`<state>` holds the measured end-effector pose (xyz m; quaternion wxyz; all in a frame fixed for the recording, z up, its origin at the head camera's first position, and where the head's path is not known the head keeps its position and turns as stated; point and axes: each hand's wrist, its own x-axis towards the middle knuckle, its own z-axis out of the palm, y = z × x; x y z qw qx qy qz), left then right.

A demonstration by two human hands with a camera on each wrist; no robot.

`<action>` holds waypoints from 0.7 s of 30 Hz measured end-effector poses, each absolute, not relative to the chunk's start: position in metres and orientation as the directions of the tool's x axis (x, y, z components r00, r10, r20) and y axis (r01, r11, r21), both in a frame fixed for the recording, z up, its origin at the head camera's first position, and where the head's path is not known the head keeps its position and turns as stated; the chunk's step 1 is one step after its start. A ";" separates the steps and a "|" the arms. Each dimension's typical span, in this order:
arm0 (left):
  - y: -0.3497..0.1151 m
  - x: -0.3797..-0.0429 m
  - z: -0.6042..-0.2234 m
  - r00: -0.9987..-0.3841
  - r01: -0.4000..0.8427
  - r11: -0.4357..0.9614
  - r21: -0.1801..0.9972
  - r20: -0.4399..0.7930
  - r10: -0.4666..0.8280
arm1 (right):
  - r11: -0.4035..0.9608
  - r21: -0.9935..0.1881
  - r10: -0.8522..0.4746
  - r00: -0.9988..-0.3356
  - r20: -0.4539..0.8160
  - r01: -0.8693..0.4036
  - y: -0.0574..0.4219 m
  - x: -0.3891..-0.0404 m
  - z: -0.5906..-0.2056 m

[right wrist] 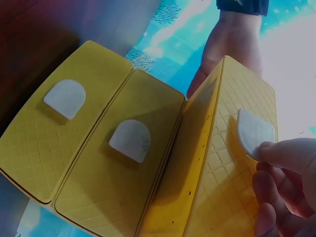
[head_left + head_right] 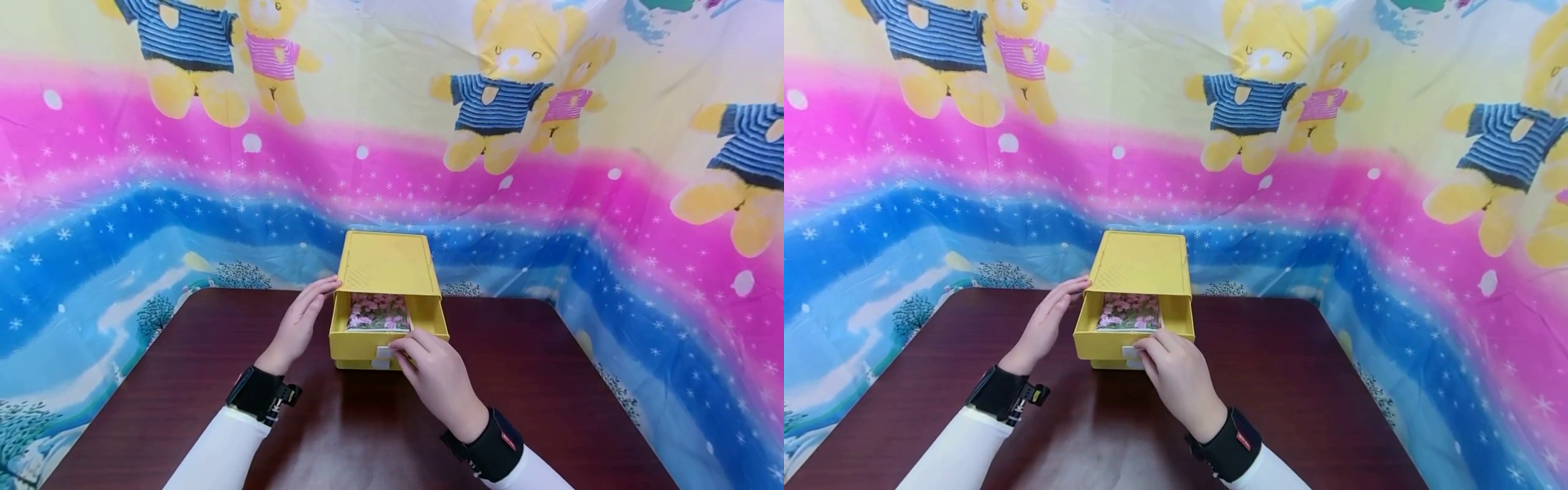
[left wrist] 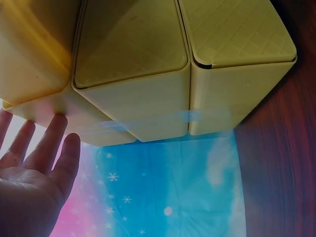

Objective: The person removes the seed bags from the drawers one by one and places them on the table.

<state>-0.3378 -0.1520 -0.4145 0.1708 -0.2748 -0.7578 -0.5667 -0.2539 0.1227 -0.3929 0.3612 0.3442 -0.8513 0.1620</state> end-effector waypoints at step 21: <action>-0.150 -0.336 -0.416 -0.784 0.619 0.193 0.761 0.587 0.200 | 0.660 0.061 -0.522 -0.399 0.753 -0.749 0.128 -0.228 -0.392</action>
